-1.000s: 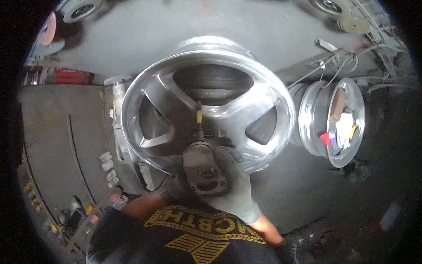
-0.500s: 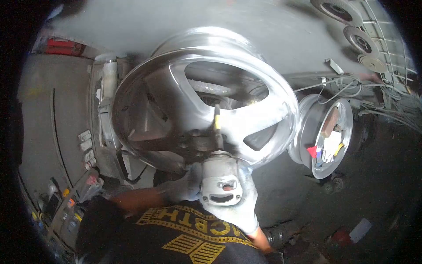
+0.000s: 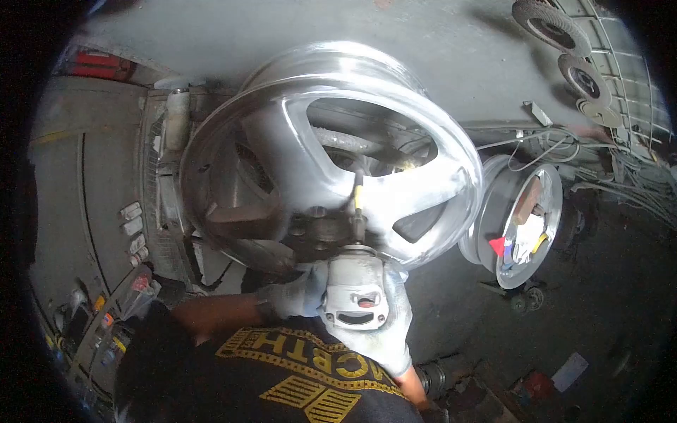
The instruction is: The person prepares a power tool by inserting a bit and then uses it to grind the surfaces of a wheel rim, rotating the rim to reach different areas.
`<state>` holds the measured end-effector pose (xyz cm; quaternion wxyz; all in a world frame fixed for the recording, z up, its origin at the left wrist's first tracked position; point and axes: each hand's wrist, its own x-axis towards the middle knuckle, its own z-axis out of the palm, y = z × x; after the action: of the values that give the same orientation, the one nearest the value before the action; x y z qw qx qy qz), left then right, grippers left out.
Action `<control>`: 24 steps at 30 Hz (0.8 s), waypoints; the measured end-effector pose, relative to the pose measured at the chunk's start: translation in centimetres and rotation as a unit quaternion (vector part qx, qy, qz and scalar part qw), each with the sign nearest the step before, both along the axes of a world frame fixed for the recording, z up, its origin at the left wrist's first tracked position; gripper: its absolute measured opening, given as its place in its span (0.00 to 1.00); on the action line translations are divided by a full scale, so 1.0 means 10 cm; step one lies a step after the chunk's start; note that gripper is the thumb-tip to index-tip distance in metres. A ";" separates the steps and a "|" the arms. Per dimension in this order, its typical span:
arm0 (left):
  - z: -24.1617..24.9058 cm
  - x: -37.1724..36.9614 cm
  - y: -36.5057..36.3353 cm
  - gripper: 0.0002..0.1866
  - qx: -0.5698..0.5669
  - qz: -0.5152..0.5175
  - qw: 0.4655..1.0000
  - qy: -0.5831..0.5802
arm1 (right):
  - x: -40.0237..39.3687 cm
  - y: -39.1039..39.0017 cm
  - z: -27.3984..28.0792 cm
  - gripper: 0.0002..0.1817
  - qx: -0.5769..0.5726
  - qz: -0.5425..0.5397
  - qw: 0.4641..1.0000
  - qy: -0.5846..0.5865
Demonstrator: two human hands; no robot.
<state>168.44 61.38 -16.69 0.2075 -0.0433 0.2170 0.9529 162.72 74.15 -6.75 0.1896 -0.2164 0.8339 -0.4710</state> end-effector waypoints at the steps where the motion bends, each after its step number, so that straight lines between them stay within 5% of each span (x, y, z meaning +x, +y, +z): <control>1: -0.06 0.04 0.02 0.43 0.052 0.010 0.999 -0.004 | 0.00 -0.02 0.00 0.41 0.013 0.009 1.000 -0.021; 6: -0.69 0.39 0.32 0.28 0.168 0.053 0.984 -0.008 | -0.09 -0.02 -0.11 0.41 -0.042 0.058 0.994 -0.087; 8: -1.12 0.60 0.55 0.37 -0.050 0.034 0.995 -0.085 | -0.12 0.00 -0.13 0.41 -0.050 0.075 0.991 -0.103; 9: -1.23 0.66 0.61 0.37 -0.051 0.034 0.995 -0.084 | -0.14 0.00 -0.13 0.41 -0.051 0.085 0.989 -0.106; 12: -1.30 0.70 0.67 0.35 0.104 0.009 0.965 -0.241 | -0.19 0.00 -0.12 0.42 -0.046 0.103 0.991 -0.079; 14: -1.02 0.54 0.52 0.39 -0.072 0.040 0.997 0.014 | -0.09 0.06 -0.14 0.42 -0.074 0.048 0.989 -0.115; 16: -0.51 0.25 0.29 0.41 0.018 0.020 1.000 0.005 | -0.05 0.08 -0.12 0.41 -0.103 -0.007 0.983 -0.151; 18: -0.19 0.04 0.19 0.43 0.108 0.000 0.994 -0.006 | -0.05 0.08 -0.05 0.41 -0.007 0.012 0.999 -0.030; 19: -0.10 -0.03 0.16 0.37 0.150 0.009 0.989 -0.004 | -0.05 0.11 -0.04 0.41 -0.005 0.009 0.999 -0.030; 21: -0.13 -0.05 0.23 0.32 0.192 0.018 0.981 -0.002 | -0.09 0.21 -0.01 0.41 0.084 0.041 0.996 0.012; 23: -0.33 0.00 0.36 0.37 0.059 -0.003 0.998 -0.006 | -0.08 0.19 0.00 0.42 0.064 0.040 0.997 -0.001; 24: -0.35 0.04 0.39 0.36 0.158 0.031 0.987 0.003 | -0.01 0.15 -0.02 0.42 0.030 0.008 1.000 0.004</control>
<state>168.82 65.31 -20.21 0.1816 -0.0138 0.0626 0.9813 162.67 75.67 -6.95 0.1964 -0.2192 0.8467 -0.4434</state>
